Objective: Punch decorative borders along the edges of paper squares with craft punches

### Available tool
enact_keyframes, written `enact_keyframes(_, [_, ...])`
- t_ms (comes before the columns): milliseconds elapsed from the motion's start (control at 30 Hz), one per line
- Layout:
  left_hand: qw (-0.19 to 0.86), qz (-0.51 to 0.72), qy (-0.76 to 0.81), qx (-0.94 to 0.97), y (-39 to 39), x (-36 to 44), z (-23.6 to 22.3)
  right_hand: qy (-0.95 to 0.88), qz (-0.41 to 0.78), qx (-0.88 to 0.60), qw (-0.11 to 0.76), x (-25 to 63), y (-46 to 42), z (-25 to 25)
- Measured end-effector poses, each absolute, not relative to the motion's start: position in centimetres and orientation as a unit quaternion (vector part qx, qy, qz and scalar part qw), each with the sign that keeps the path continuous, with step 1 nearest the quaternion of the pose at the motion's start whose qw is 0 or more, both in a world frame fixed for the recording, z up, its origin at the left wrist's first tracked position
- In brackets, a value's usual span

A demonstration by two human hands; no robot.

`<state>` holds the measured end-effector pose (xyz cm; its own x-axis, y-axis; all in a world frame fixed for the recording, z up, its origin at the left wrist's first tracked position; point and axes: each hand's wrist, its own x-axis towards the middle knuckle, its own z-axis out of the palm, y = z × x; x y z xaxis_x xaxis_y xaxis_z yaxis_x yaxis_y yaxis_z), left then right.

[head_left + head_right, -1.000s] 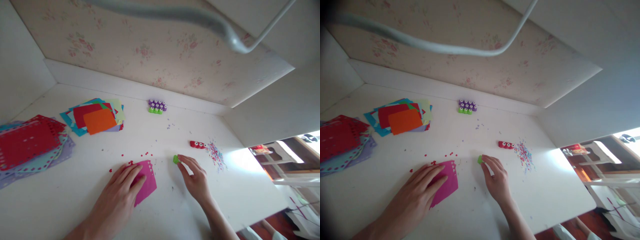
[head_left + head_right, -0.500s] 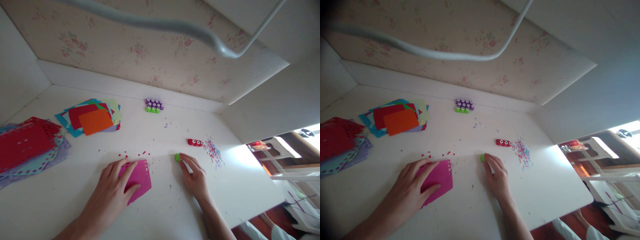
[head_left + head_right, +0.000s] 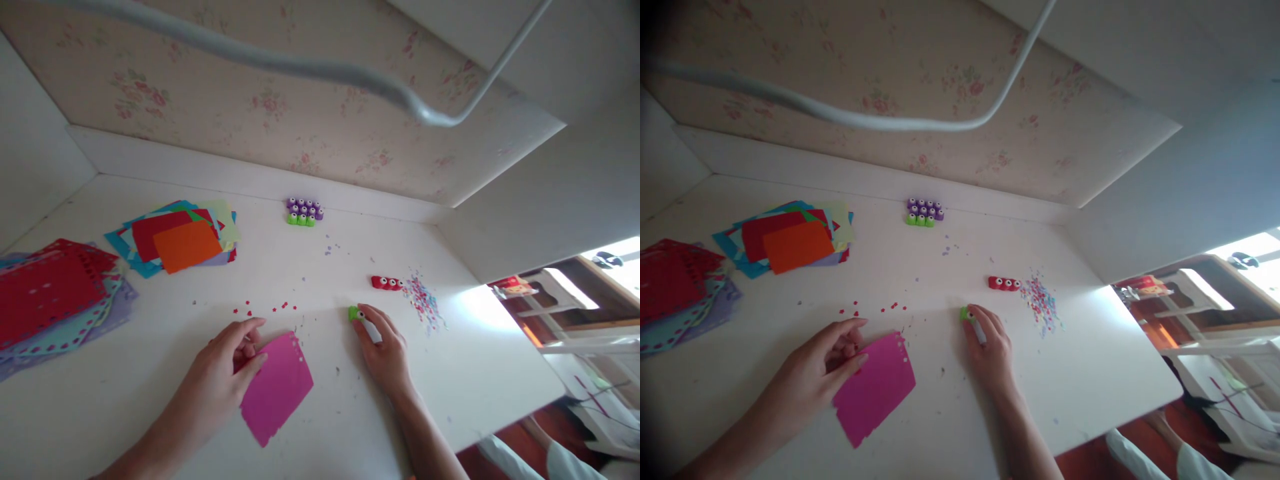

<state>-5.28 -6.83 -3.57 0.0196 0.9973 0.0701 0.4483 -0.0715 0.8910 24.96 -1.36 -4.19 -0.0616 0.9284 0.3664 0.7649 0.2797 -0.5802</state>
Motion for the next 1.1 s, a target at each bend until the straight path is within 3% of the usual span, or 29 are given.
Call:
enact_keyframes(167, [0.446, 0.402, 0.571, 0.559, -6.2, -5.4, -2.4, -0.706, 0.129, -0.602, 0.351, 25.1, -1.4, -4.3])
enact_keyframes(500, [0.437, 0.369, 0.595, 0.564, -6.2, -5.5, -2.6, -0.634, 0.199, -0.629, 0.403, 25.1, -1.5, -4.2])
enact_keyframes(600, [0.385, 0.364, 0.590, 0.609, -6.4, -5.4, -3.0, -0.608, 0.226, -0.628, 0.430, 25.2, -1.3, -4.2])
enact_keyframes(833, [0.155, 0.391, 0.540, 0.729, -6.6, -5.4, -3.1, -0.594, 0.245, -0.624, 0.444, 25.0, -1.2, -4.5])
enact_keyframes(1100, [0.078, 0.286, 0.507, 0.810, -7.7, -4.8, -2.0, -0.611, 0.143, -0.608, 0.487, 28.9, 2.7, -2.3])
